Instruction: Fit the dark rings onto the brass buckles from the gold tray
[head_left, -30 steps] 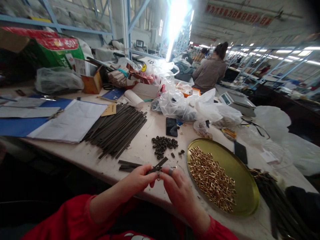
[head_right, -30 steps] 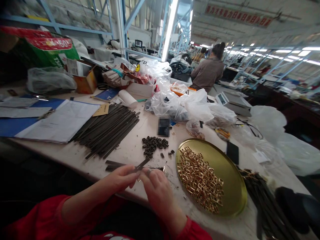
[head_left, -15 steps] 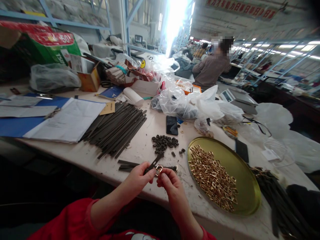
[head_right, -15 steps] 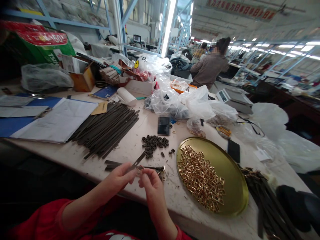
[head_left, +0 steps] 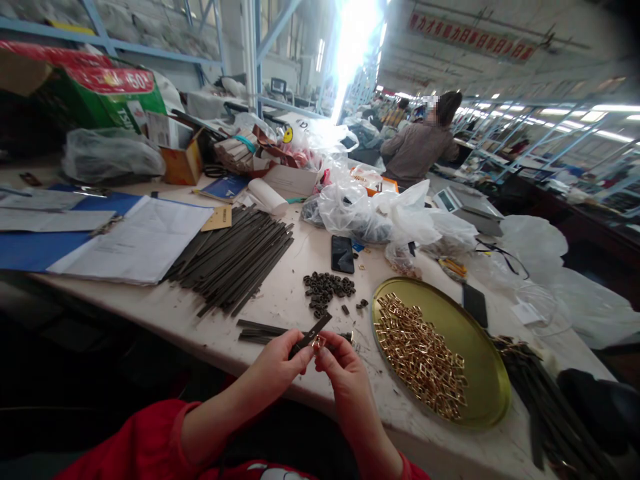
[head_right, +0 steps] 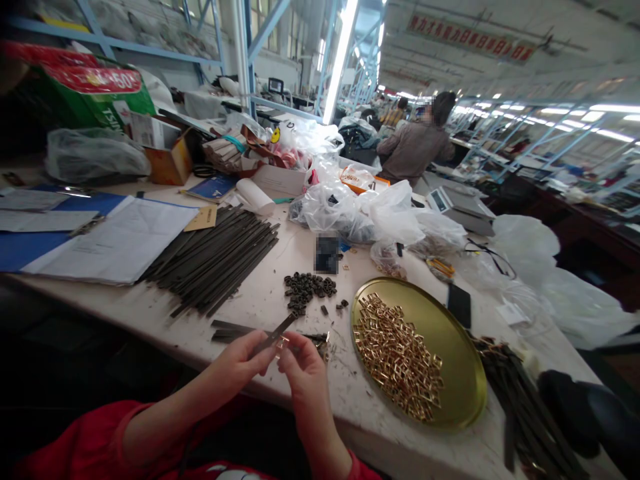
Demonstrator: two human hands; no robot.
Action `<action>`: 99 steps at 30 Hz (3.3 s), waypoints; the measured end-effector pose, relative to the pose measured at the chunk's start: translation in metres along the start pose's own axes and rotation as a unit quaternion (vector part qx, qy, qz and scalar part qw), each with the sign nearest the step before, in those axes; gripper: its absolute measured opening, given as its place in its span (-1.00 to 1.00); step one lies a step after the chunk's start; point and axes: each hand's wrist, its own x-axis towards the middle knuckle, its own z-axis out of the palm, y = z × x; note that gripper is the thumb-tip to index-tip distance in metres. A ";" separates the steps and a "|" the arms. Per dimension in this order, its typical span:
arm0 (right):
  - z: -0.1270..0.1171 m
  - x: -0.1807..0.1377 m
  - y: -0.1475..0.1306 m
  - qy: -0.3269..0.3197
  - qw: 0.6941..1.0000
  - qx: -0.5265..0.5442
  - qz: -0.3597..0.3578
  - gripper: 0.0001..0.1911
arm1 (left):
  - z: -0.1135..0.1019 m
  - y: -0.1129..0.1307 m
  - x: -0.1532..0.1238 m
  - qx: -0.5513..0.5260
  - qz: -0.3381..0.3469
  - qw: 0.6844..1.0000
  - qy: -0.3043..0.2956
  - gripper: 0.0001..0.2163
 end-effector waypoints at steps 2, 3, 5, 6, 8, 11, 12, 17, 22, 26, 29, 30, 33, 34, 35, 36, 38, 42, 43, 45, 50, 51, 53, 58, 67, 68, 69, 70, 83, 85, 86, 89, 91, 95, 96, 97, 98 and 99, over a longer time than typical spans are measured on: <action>0.002 0.001 0.002 0.006 1.000 0.012 -0.003 -0.61 | 0.000 0.000 -0.001 0.005 -0.005 1.000 0.005 -0.79; 0.002 0.002 0.003 0.009 1.000 0.015 -0.008 -0.60 | 0.000 -0.001 -0.002 0.006 -0.005 1.000 0.007 -0.79; 0.002 0.002 0.005 0.014 0.999 0.012 -0.027 -0.61 | 0.000 -0.001 -0.002 0.011 0.002 1.000 0.013 -0.78; 0.002 0.002 0.006 0.015 0.999 0.006 -0.035 -0.62 | 0.000 -0.001 -0.002 0.014 0.005 1.000 0.014 -0.78; 0.001 0.001 0.008 0.014 0.999 -0.005 -0.046 -0.64 | 0.001 -0.001 -0.003 0.019 0.008 1.000 0.015 -0.78; -0.003 0.000 0.009 0.001 0.999 -0.015 -0.051 -0.67 | 0.003 0.000 -0.003 0.026 0.009 1.000 0.014 -0.77; -0.004 0.000 0.009 -0.004 0.998 -0.020 -0.054 -0.68 | 0.004 0.001 -0.004 0.030 0.009 0.999 0.014 -0.76; -0.006 0.000 0.008 -0.010 0.997 -0.048 -0.066 -0.73 | 0.005 0.002 -0.004 0.043 0.015 0.999 0.010 -0.78; -0.005 0.002 0.005 -0.017 0.999 -0.008 -0.049 -0.68 | 0.005 0.002 -0.003 0.054 0.026 0.998 0.013 -0.80; -0.007 0.002 0.001 -0.034 0.999 0.005 -0.013 -0.74 | 0.006 0.004 -0.002 0.060 0.017 0.998 0.011 -0.80; -0.010 0.002 -0.002 -0.036 0.999 0.011 -0.005 -0.76 | 0.007 0.004 -0.001 0.066 0.014 0.998 0.005 -0.80; -0.010 0.002 -0.003 -0.040 0.999 0.012 -0.001 -0.76 | 0.007 0.004 -0.001 0.071 0.016 0.997 0.006 -0.80; -0.010 0.002 -0.004 -0.047 0.999 0.000 0.000 -0.77 | 0.007 0.005 0.000 0.090 0.030 0.995 0.013 -0.82; -0.010 0.002 -0.005 -0.048 0.999 -0.003 -0.004 -0.77 | 0.007 0.005 0.000 0.095 0.034 0.995 0.016 -0.82; -0.010 0.002 -0.005 -0.048 0.999 0.001 -0.005 -0.77 | 0.007 0.005 0.000 0.099 0.037 0.994 0.018 -0.82; -0.009 0.002 -0.005 -0.052 0.999 0.013 -0.001 -0.76 | 0.007 0.005 0.000 0.102 0.039 0.994 0.021 -0.82; -0.009 0.002 -0.006 -0.067 0.996 0.060 0.025 -0.75 | 0.006 0.004 0.000 0.107 0.038 0.993 0.025 -0.82; -0.007 0.001 -0.005 -0.096 0.975 0.163 0.117 -0.69 | 0.003 0.002 -0.001 0.118 0.045 0.992 0.027 -0.84; -0.007 0.001 -0.004 -0.105 0.969 0.174 0.139 -0.67 | 0.003 0.002 -0.001 0.120 0.049 0.991 0.025 -0.85; -0.007 0.001 -0.002 -0.124 0.958 0.188 0.178 -0.63 | 0.001 0.002 -0.003 0.129 0.058 0.990 0.014 -0.85; -0.010 -0.001 -0.002 -0.138 0.935 0.228 0.236 -0.72 | 0.000 0.003 -0.005 0.204 0.088 0.975 -0.005 -0.83; -0.011 -0.002 -0.002 -0.139 0.934 0.230 0.234 -0.74 | -0.001 0.004 -0.006 0.213 0.092 0.973 -0.008 -0.83; -0.012 -0.003 -0.003 -0.134 0.937 0.231 0.224 -0.74 | -0.003 0.005 -0.006 0.213 0.092 0.973 -0.010 -0.81; -0.013 -0.002 -0.006 -0.041 0.975 0.181 0.124 -0.68 | -0.016 0.006 -0.010 0.189 0.037 0.981 -0.035 -0.74; -0.010 -0.002 -0.006 0.034 0.982 0.164 0.089 -0.63 | -0.016 0.001 -0.012 0.131 -0.023 0.985 -0.112 -0.72; -0.010 -0.002 -0.007 0.034 0.981 0.167 0.094 -0.63 | -0.017 0.001 -0.012 0.135 -0.021 0.984 -0.116 -0.72; -0.011 -0.002 -0.007 0.033 0.979 0.171 0.104 -0.62 | -0.017 0.002 -0.011 0.141 -0.015 0.983 -0.117 -0.72; -0.011 -0.002 -0.007 0.031 0.977 0.176 0.115 -0.61 | -0.018 0.001 -0.011 0.152 -0.006 0.982 -0.115 -0.72; 0.009 -0.011 0.014 -0.047 0.994 0.092 0.038 -0.76 | -0.008 0.002 -0.009 0.077 0.035 0.994 -0.076 -0.87; 0.011 -0.015 0.015 -0.044 0.997 0.069 0.015 -0.76 | -0.008 0.003 -0.011 0.039 0.029 0.995 -0.082 -0.85; 0.012 -0.016 0.016 -0.038 0.998 0.058 0.003 -0.74 | -0.008 0.003 -0.012 0.027 0.023 0.996 -0.080 -0.84; 0.014 -0.019 0.019 -0.020 0.999 0.021 -0.034 -0.72 | -0.007 0.002 -0.014 0.026 0.024 0.997 -0.071 -0.83; 0.014 -0.018 0.020 -0.014 0.998 -0.016 -0.062 -0.72 | -0.007 0.002 -0.015 0.043 0.030 0.997 -0.065 -0.83; 0.006 -0.013 0.016 0.022 0.980 -0.141 -0.139 -0.80 | -0.006 0.002 -0.014 0.042 0.006 0.998 -0.046 -0.81; 0.004 -0.012 0.014 0.037 0.970 -0.175 -0.164 -0.84 | -0.006 0.002 -0.013 0.030 -0.002 0.999 -0.045 -0.80; 0.001 -0.011 0.012 0.048 0.959 -0.203 -0.191 -0.88 | -0.005 0.001 -0.012 0.018 -0.007 0.999 -0.046 -0.78; -0.001 -0.011 0.009 0.053 0.949 -0.223 -0.218 -0.92 | -0.005 0.000 -0.010 0.006 -0.011 0.999 -0.048 -0.77; -0.002 -0.011 0.006 0.048 0.940 -0.236 -0.242 -0.94 | -0.004 -0.002 -0.008 -0.002 -0.012 0.999 -0.049 -0.76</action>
